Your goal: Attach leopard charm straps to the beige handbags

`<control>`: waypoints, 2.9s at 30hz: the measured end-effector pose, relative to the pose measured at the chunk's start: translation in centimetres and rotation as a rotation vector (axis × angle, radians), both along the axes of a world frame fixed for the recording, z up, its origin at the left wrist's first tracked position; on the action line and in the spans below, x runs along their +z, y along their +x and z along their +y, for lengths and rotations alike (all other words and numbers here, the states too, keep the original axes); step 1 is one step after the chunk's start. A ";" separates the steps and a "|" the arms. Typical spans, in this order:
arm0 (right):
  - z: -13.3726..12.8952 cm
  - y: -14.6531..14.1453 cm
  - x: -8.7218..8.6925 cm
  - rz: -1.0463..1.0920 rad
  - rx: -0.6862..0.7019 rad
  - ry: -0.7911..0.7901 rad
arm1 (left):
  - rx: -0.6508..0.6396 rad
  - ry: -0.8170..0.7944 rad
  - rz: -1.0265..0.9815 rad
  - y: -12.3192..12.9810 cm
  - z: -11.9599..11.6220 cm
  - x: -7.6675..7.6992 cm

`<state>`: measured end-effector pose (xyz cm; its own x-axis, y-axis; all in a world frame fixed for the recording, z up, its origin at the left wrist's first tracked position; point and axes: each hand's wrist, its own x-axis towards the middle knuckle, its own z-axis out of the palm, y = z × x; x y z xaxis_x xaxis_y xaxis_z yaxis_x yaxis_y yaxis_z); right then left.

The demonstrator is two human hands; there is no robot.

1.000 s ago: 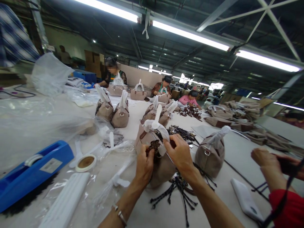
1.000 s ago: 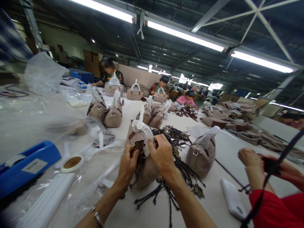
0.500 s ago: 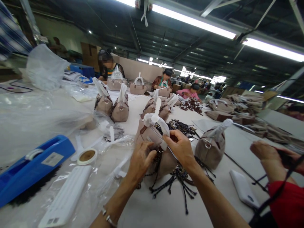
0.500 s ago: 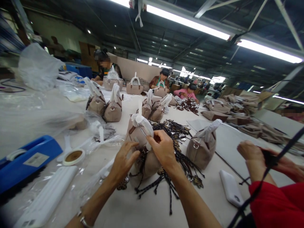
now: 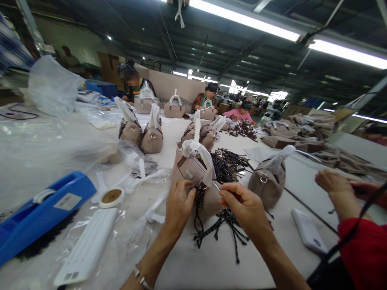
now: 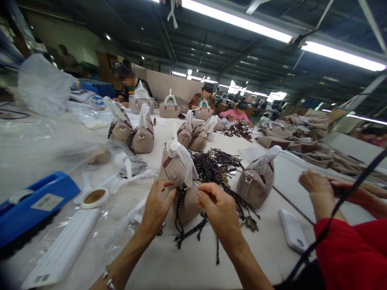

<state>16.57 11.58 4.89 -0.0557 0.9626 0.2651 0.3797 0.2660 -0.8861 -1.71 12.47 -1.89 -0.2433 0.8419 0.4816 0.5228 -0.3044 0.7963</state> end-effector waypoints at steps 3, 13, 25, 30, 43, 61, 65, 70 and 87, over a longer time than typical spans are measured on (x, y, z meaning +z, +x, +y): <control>-0.8 0.0 -0.6 -0.090 0.016 0.042 | 0.029 0.044 0.127 0.6 -0.3 0.1; -0.2 -2.1 -0.7 -0.713 0.023 0.442 | -0.012 -0.143 -0.040 2.0 -0.2 0.4; 1.8 -3.2 -1.0 -0.980 0.020 0.460 | -0.206 -0.290 -0.494 1.6 -0.3 0.5; 1.9 -2.9 -1.3 -0.957 0.071 0.476 | -0.252 -0.253 -0.509 1.3 -0.3 0.1; 1.5 -1.3 0.4 -0.731 0.243 0.347 | -0.202 -0.198 -0.270 0.9 -1.2 0.3; 2.2 -1.6 -0.9 -0.413 0.347 0.361 | -0.108 -0.069 -0.046 0.7 0.4 -0.2; 2.3 -1.9 -0.8 -0.445 0.297 0.288 | -0.182 -0.208 -0.163 0.9 0.9 0.1; 2.3 -2.2 -0.7 -0.453 0.287 0.270 | -0.441 -0.347 -0.491 -0.3 1.2 0.0; 1.8 -3.3 -1.2 -0.830 0.137 0.464 | -0.590 -0.393 -0.594 -1.2 2.4 -0.4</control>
